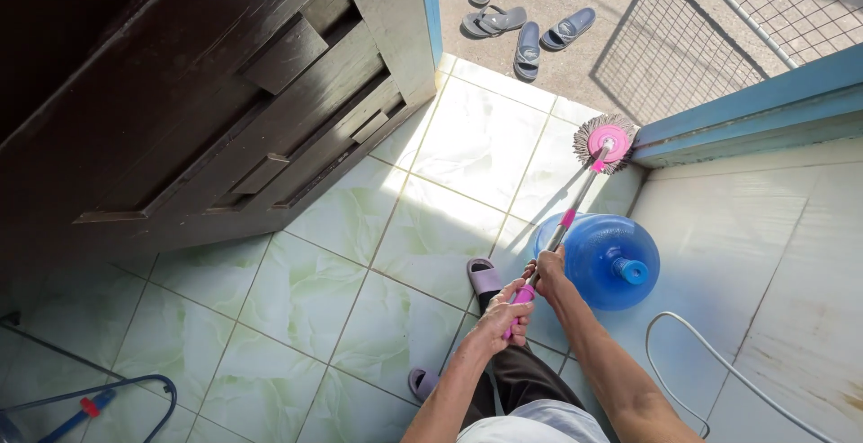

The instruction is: Mopping the tiled floor around large water tanks in an industrial facility.

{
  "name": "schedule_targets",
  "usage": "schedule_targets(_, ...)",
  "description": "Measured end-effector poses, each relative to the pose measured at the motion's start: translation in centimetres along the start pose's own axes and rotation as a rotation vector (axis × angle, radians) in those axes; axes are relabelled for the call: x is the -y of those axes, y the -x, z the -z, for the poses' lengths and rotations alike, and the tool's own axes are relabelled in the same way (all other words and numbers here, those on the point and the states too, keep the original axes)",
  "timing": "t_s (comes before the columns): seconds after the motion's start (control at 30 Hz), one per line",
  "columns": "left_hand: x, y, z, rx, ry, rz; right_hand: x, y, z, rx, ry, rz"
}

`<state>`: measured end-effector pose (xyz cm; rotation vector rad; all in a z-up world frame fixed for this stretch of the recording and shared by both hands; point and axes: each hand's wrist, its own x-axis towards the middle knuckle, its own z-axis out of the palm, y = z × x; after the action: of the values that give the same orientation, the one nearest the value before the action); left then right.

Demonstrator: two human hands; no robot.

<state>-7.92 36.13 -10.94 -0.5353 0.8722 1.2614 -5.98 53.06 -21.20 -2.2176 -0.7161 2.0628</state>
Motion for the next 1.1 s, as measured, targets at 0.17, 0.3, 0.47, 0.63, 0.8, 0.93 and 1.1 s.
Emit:
schedule_targets(0.17,2.3,8.0,7.3,-0.061,0.125,-0.016,-10.5,-3.4,-2.9,0.060,0.201,-0.178)
schedule_targets(0.3,7.4,18.0,14.1,-0.163,0.074,-0.051,-20.9,4.0,-4.7,0.201,0.397,-0.315)
schedule_targets(0.47,13.7,31.1,21.2,-0.384,-0.104,-0.096,-34.7,13.9,-5.8,0.342,0.437,-0.449)
schedule_targets(0.63,18.8,40.0,22.4,-0.573,-0.255,-0.140,-43.1,23.2,-4.2,0.451,0.329,-0.524)
schedule_targets(0.8,21.4,36.3,18.0,-0.627,-0.310,-0.236,-44.6,18.6,-1.0,0.206,0.257,-0.183)
schedule_targets(0.93,23.5,29.1,15.6,-0.647,-0.261,-0.235,-39.4,15.4,1.8,0.166,0.322,-0.050)
schedule_targets(1.1,23.9,18.7,12.5,-0.397,0.189,-0.240,-30.8,9.1,3.6,0.127,0.526,0.107)
